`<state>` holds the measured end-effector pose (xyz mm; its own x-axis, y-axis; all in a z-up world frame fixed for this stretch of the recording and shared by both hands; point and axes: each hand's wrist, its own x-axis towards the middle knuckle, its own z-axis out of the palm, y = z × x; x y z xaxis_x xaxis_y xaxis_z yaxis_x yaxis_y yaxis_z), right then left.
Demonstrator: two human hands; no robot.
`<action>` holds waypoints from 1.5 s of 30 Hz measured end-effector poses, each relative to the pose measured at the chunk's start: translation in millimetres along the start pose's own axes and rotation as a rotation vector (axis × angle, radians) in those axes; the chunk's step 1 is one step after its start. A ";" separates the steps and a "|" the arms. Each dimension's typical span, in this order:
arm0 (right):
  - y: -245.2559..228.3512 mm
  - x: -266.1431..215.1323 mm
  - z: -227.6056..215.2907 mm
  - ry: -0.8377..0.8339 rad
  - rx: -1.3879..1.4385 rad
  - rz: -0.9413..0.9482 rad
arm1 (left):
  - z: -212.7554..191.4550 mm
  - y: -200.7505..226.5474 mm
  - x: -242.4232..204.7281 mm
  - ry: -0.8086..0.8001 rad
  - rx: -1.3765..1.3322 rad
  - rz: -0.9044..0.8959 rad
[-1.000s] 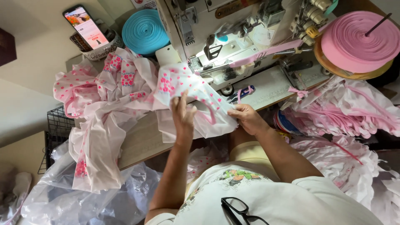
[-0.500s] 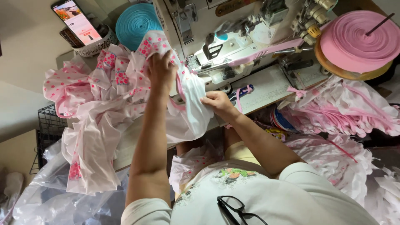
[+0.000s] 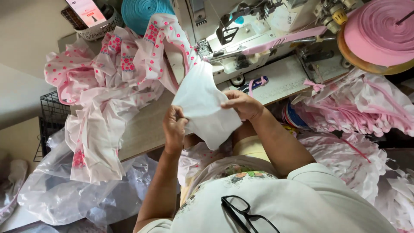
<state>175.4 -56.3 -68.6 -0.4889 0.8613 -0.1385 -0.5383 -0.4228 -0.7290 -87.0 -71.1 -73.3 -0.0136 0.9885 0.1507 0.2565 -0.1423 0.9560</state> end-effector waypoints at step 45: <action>-18.4 64.8 85.6 0.364 -2.064 -1.044 | -18.0 53.7 193.1 -0.040 0.812 0.058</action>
<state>94.8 -16.8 -6.8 -0.3877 0.6122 0.6891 0.8250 0.5639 -0.0369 -93.2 111.2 11.7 0.0519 0.9840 0.1707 0.8769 -0.1267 0.4638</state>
